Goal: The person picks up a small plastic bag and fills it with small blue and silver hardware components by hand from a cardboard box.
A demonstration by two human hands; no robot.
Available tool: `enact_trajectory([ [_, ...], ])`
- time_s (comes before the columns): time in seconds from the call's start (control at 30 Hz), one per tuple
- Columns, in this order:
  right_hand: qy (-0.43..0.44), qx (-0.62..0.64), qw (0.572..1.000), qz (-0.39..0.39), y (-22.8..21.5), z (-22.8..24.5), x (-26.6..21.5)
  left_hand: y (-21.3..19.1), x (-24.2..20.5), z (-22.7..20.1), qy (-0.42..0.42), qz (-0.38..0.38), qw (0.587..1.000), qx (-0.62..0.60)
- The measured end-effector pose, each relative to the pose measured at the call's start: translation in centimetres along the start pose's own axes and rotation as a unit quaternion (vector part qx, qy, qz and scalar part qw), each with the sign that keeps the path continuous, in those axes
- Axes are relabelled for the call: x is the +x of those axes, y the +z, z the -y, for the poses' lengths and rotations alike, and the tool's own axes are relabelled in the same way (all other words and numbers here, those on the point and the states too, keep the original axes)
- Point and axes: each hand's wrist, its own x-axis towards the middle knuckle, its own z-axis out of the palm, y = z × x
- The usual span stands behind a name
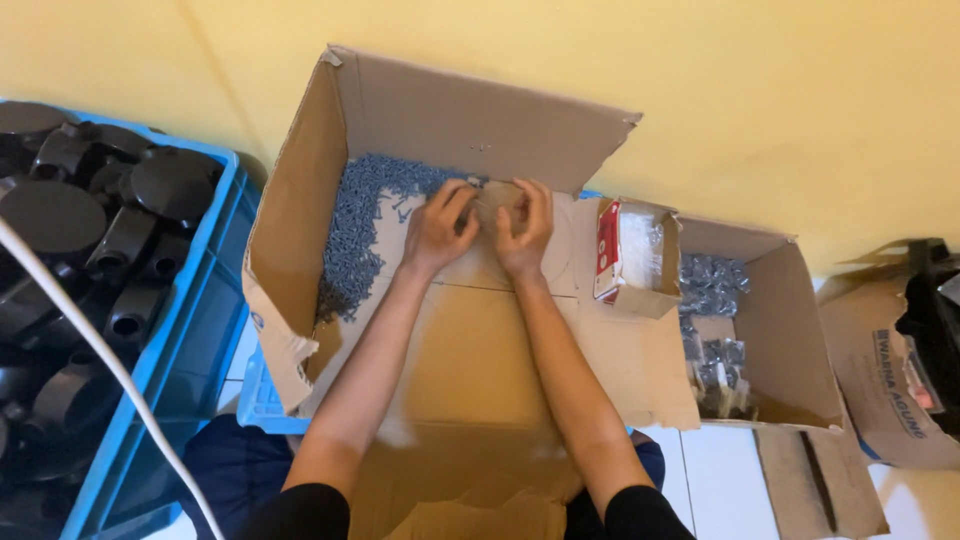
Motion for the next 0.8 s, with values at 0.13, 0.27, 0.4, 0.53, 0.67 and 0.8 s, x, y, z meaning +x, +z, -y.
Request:
enact_trajectory([
  [0.13,-0.045,-0.028,0.994,0.098,-0.2,1.0,0.0,0.8,-0.9,0.5,0.042,0.045,0.995,0.077],
  [0.27,-0.045,-0.05,0.984,0.164,0.3,0.1,-0.3,1.2,-0.9,0.3,0.047,0.069,0.989,0.125],
  [0.4,-0.066,-0.074,0.983,0.158,0.5,0.0,-0.1,1.5,-0.7,0.6,0.052,0.064,0.989,0.123],
  [0.53,-0.076,-0.092,0.983,0.14,0.3,-1.0,-1.1,2.3,-1.6,1.2,0.053,0.065,0.984,0.16],
  [0.67,-0.088,-0.136,0.976,0.147,-0.5,0.8,-1.0,2.5,-1.5,1.6,0.024,0.086,0.988,0.122],
  [0.8,-0.095,-0.13,0.968,0.195,-4.6,3.0,-2.4,1.9,-1.1,1.4,0.03,0.106,0.988,0.11],
])
